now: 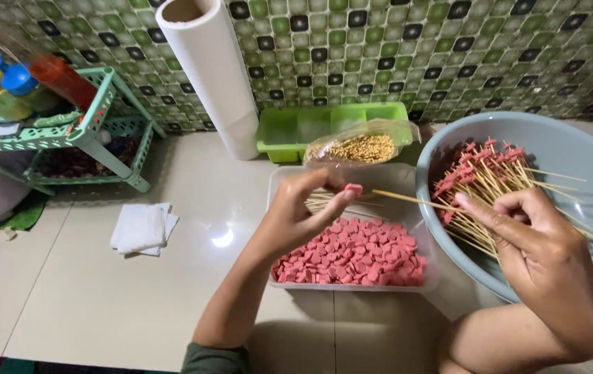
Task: The person repeatedly picks up small pink meat pieces from a plastic container and threads them onto wooden skewers, then places the completed skewers into a large bowl. The process continues throughout the clip with consistent hand movements and no other tools used.
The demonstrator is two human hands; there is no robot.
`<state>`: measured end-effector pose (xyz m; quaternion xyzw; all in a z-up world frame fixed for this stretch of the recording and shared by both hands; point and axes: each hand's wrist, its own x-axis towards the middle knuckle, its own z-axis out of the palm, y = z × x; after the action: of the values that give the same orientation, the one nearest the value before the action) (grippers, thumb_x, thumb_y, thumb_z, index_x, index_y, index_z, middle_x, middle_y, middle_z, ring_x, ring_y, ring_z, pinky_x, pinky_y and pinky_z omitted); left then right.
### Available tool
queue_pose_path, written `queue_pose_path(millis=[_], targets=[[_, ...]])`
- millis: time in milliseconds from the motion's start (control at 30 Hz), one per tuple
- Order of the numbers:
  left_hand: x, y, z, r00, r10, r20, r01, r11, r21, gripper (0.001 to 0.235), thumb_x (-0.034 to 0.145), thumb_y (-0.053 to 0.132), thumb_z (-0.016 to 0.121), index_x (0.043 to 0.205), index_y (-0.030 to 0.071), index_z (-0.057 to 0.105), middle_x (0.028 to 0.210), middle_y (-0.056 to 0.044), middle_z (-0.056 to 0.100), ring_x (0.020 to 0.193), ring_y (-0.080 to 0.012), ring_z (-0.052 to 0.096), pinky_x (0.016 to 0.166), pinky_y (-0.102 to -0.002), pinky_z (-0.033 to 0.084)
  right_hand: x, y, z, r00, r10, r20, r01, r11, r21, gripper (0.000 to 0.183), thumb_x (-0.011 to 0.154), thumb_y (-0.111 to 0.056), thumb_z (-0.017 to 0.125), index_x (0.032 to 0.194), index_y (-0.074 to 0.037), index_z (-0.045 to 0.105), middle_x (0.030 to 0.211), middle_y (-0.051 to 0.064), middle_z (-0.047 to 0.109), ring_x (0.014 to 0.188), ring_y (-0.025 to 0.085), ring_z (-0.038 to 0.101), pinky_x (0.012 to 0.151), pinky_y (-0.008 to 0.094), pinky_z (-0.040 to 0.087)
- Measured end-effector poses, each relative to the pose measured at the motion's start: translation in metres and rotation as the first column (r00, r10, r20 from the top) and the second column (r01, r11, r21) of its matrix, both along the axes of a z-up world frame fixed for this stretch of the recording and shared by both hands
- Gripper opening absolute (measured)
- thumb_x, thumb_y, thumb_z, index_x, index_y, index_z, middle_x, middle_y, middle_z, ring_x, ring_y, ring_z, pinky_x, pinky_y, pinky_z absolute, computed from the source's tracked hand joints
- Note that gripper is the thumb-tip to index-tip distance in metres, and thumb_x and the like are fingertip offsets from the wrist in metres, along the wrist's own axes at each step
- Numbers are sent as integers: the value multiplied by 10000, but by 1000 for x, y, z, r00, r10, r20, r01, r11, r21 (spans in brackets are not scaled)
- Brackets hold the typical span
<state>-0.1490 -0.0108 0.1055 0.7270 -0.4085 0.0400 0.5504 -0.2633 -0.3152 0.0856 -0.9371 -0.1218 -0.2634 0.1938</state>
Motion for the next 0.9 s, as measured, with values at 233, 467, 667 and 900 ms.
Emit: queue_pose_path(millis=[233,467,667,900], targets=[[-13,8,-1,996,71,-50,-73,997,-37,187,998,187,631,983,24,721,942,-121,779,922,-188,772,728,-244,629,4,13,4,995,102,-22,-102,995,5,601,934,100,585,1411,-258,661,1003,26,550,850,157,584,816,292,464],[-20,13,-1,977,159,141,-158,987,-17,139,996,118,644,1046,38,746,912,-79,767,824,-183,720,736,-302,557,7,31,9,995,96,-36,-96,995,-13,575,934,66,612,1406,-258,669,984,10,546,840,138,592,797,278,466],[-22,17,-4,963,173,208,-169,985,-35,102,999,104,644,1000,31,715,974,-67,786,850,-205,763,872,-353,536,5,31,7,997,74,-25,-75,997,-29,588,933,87,594,1403,-258,671,1014,22,545,868,159,593,830,299,464],[-24,17,-17,893,298,337,-311,950,-17,57,935,55,735,959,66,685,936,-41,762,806,-176,720,1026,-434,500,5,42,6,997,81,11,-80,995,-61,572,935,86,620,1413,-225,664,1000,42,533,871,187,585,859,323,472]])
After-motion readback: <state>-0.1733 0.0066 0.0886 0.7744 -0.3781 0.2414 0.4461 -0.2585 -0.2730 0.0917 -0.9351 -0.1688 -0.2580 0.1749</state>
